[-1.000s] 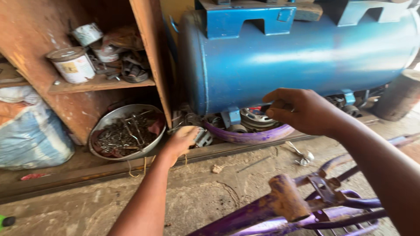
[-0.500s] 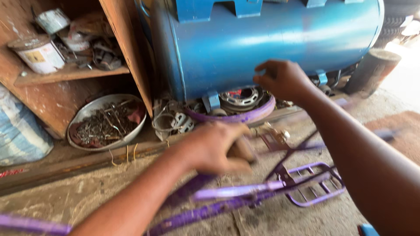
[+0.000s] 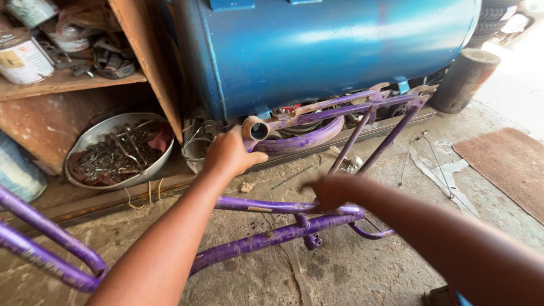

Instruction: The person applies a liquid from a small bottle to the joints of a purple bicycle frame and then uses a large wrench to tighten a component on the frame's head tube.

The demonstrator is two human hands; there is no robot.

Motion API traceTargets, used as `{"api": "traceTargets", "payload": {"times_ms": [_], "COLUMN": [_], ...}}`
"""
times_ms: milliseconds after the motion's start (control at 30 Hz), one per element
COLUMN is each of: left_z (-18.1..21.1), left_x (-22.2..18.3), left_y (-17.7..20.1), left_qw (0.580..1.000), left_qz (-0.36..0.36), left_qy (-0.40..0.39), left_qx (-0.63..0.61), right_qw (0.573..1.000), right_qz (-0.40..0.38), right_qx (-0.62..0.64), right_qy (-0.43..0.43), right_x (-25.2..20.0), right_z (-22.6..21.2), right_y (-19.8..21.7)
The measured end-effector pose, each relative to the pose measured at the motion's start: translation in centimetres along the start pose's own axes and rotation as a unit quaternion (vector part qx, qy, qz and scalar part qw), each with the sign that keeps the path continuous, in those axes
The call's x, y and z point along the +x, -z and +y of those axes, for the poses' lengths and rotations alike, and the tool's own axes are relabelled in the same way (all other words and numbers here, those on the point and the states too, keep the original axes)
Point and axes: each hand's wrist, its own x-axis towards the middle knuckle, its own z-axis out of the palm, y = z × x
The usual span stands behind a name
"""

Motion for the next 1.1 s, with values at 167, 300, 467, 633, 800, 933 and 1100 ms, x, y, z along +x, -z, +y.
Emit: {"api": "traceTargets", "payload": {"times_ms": [167,300,467,633,800,933,1100], "left_z": [0.3,0.0,-0.8,0.1,4.6,7.1,8.7], "left_x": [-1.5,-1.9,-0.9,-0.2,-1.8,-4.1,-5.6], "left_y": [-0.1,0.4,3.3,11.6,19.8,23.7,25.2], "left_qw": [0.996,0.999,0.990,0.956,0.905,0.843,0.778], "left_qz": [0.016,0.021,0.096,0.228,0.283,0.314,0.358], "left_qy": [0.081,0.034,0.087,-0.030,-0.076,-0.139,-0.165], "left_qx": [0.031,0.014,-0.052,-0.183,-0.308,-0.414,-0.489], "right_qw": [0.993,0.982,0.986,0.919,0.858,0.757,0.571], "right_qz": [0.056,0.069,0.093,0.364,0.359,0.304,0.379], "right_qx": [-0.100,-0.172,-0.107,0.148,0.365,0.561,0.698], "right_qy": [-0.032,-0.035,-0.084,-0.020,-0.035,0.140,0.209], "right_x": [2.5,3.1,-1.8,-9.4,-9.6,-5.9,-7.0], "right_z": [6.4,6.1,3.0,1.7,-2.6,-6.5,-8.5], "right_y": [-10.0,-10.0,-2.4,8.1,6.9,6.5,12.2]}}
